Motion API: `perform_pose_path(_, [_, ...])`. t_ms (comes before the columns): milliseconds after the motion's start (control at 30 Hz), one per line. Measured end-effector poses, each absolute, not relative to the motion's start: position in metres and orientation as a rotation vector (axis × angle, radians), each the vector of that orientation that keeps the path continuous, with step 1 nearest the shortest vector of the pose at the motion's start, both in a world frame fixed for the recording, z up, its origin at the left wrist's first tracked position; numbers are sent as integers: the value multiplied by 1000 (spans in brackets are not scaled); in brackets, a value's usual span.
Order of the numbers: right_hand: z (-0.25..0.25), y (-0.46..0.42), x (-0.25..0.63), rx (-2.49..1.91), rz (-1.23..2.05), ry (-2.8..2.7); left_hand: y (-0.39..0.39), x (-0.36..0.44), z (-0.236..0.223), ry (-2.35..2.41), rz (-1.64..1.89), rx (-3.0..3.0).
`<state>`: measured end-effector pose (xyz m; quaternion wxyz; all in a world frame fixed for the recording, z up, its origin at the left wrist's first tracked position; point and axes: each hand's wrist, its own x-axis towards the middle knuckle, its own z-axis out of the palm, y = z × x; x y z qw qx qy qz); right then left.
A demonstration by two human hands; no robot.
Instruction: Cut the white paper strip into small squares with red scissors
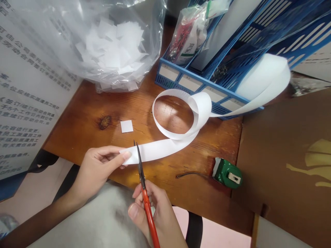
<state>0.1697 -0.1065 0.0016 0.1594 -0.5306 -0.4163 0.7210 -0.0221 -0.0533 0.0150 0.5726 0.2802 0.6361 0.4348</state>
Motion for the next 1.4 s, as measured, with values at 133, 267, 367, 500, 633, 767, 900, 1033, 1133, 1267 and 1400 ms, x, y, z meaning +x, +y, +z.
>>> perform_pose_path(133, [2, -106, 169, -1513, 2061, -1190, -54, -22, 15, 1488, 1013, 661])
perform_pose_path(267, [2, -107, 169, -1513, 2062, -1169, -55, -22, 16, 1483, 1008, 673])
perform_pose_path(367, [2, -108, 169, -1537, 2052, -1157, -54, -22, 16, 1477, 1010, 671])
perform_pose_path(500, [0, -108, 169, -1530, 2026, -1176, -53, -22, 15, 1473, 1008, 666])
perform_pose_path(633, [-5, -109, 169, -1487, 2055, -1186, -54, -22, 13, 1474, 1005, 668])
perform_pose_path(767, [-9, -112, 169, -1470, 2088, -1139, -55, -22, 12, 1478, 1007, 664])
perform_pose_path(900, [-11, -114, 168, -1477, 2113, -1081, -55, -23, 12, 1477, 1003, 652])
perform_pose_path(1033, [-11, -113, 167, -1475, 2127, -1051, -55, -23, 11, 1476, 987, 643])
perform_pose_path(1133, [-11, -112, 166, -1488, 2148, -1033, -55, -24, 9, 1469, 966, 650])
perform_pose_path(1267, [-12, -109, 166, -1548, 2161, -1028, -55, -25, 8, 1454, 952, 663])
perform_pose_path(1400, [-17, -112, 167, -1534, 2171, -973, -55, -26, 7, 1441, 935, 655])
